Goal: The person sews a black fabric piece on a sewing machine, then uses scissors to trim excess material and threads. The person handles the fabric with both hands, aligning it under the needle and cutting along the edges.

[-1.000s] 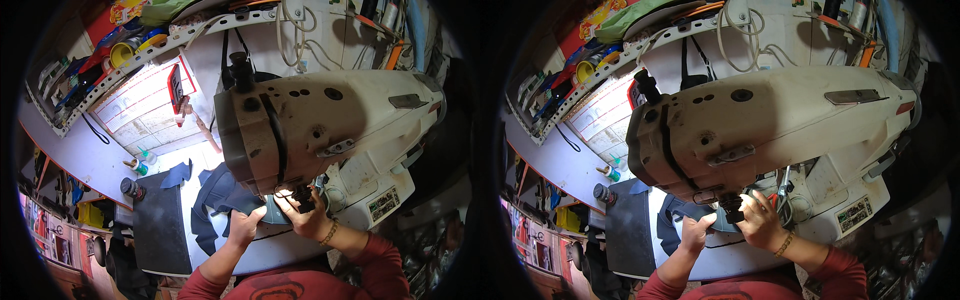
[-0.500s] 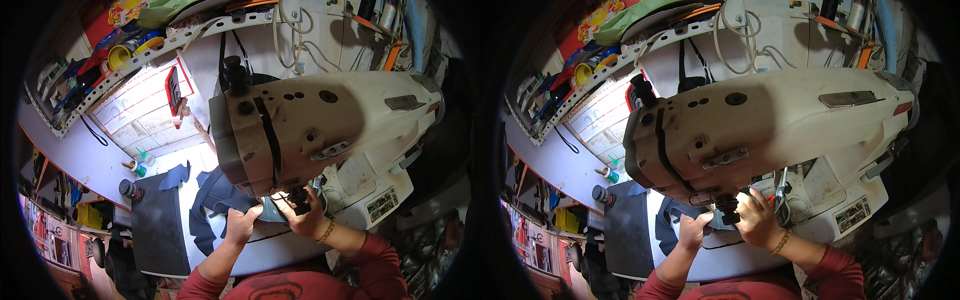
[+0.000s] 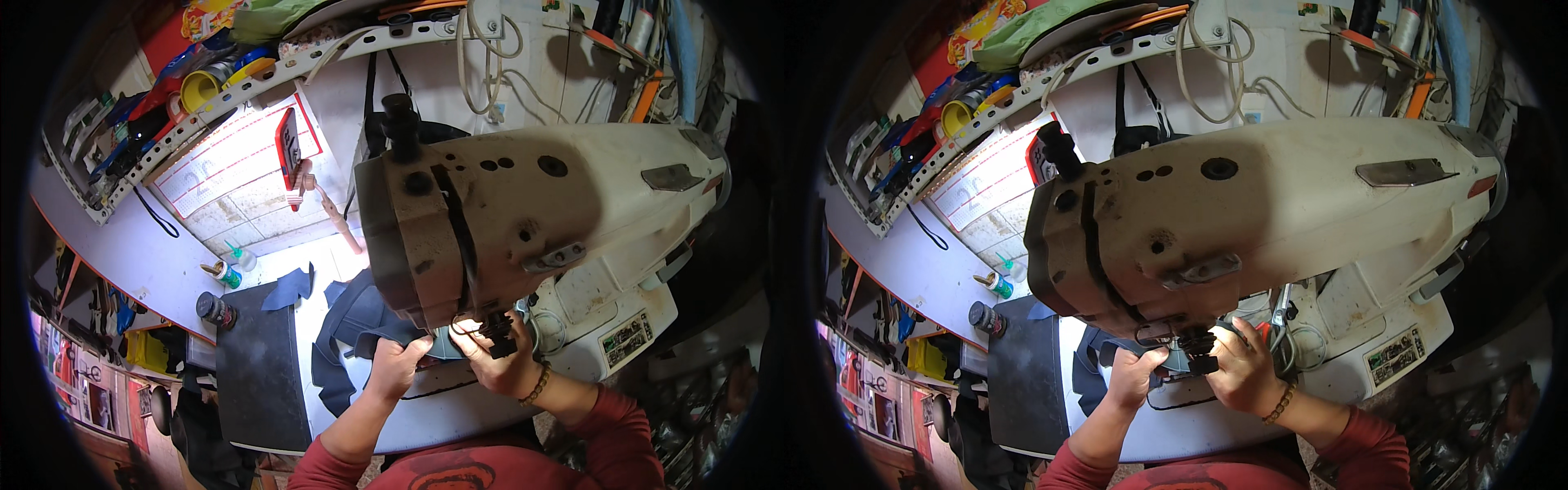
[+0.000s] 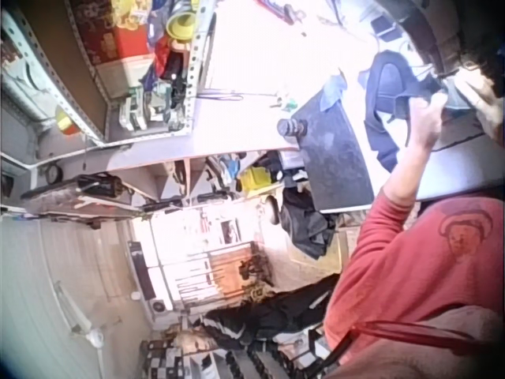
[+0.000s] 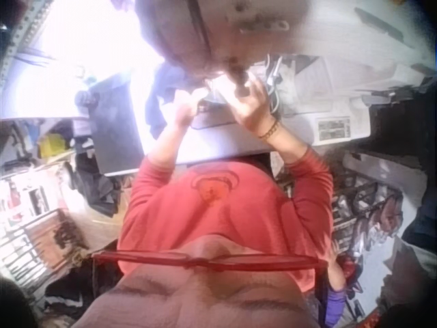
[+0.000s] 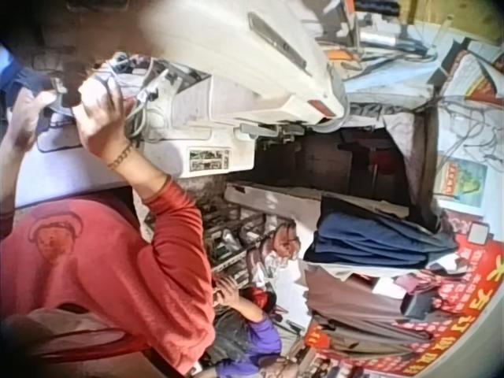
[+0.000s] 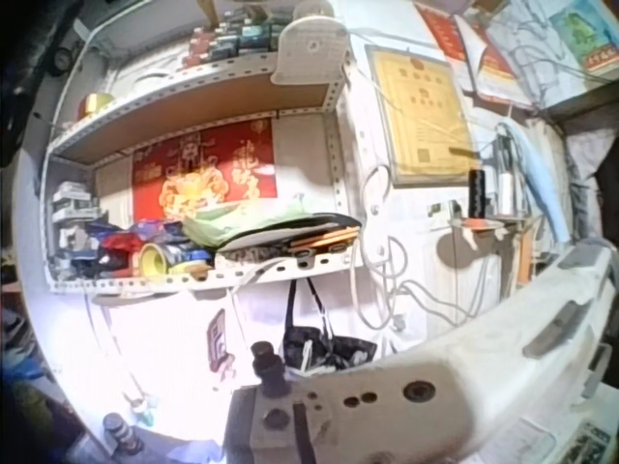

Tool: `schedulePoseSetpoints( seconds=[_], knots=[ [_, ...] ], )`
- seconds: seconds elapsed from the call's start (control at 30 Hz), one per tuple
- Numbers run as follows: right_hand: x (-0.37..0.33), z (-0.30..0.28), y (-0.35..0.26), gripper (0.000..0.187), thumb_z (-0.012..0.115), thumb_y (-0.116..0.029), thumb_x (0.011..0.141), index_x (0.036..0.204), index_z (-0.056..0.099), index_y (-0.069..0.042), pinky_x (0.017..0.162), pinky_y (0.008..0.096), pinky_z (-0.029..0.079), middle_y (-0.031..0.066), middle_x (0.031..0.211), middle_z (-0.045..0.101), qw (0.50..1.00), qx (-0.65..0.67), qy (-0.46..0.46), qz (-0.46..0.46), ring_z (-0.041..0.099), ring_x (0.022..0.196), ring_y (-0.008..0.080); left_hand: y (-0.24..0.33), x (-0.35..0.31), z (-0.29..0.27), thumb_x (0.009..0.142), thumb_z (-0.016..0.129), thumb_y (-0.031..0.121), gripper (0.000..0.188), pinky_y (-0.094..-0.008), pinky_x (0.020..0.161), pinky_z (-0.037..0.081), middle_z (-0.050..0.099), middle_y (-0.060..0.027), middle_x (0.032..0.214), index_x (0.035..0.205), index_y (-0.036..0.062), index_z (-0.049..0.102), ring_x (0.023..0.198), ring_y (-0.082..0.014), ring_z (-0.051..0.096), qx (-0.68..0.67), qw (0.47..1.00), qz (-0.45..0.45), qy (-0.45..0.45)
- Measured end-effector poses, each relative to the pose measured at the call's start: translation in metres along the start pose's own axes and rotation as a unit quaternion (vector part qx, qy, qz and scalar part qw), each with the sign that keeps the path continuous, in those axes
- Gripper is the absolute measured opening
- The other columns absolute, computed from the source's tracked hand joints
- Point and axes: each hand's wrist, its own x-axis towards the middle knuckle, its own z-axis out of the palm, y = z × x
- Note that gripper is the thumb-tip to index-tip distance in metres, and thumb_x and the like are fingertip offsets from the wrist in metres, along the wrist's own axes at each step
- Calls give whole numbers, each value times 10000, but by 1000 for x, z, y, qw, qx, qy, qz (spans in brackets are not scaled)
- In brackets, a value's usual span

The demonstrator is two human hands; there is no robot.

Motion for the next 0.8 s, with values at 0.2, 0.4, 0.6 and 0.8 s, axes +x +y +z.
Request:
schedulePoseSetpoints(
  seconds=[0.2, 0.4, 0.6, 0.8],
  knots=[
    [-2, 4, 1, 197, 642, -118, 697, 887, 690, -130, 1034, 494, 371, 25, 925, 584, 999, 29, -7, 13, 547, 1056, 226, 0, 1, -5, 870, 575, 63, 126, -213, 553, 473, 637, -30, 842, 969, 6, 628, 635, -82, 582, 7, 999, -34, -10],
    [2, 5, 5, 171, 629, -97, 631, 798, 665, -80, 1020, 512, 380, 68, 909, 580, 1000, 20, 4, -5, 550, 1043, 267, -3, 6, -8, 865, 549, 36, 123, -208, 530, 454, 635, -32, 802, 941, 13, 643, 602, -92, 580, 32, 999, -42, 8],
    [10, 1, 8, 329, 651, -1, 678, 990, 708, -89, 776, 382, 451, 42, 912, 700, 1000, 1, 7, 1, 651, 802, 222, -2, 12, -11, 876, 544, 35, 125, -201, 511, 415, 627, -18, 750, 903, 23, 666, 584, -84, 564, 19, 998, -58, 9],
    [17, -1, 10, 248, 652, 5, 708, 938, 696, -77, 772, 389, 454, 32, 839, 669, 999, 22, 18, 16, 627, 808, 221, -2, 10, -11, 879, 541, 28, 136, -202, 521, 419, 626, -14, 740, 916, 20, 672, 588, -83, 564, 21, 998, -57, -4]
  ],
)
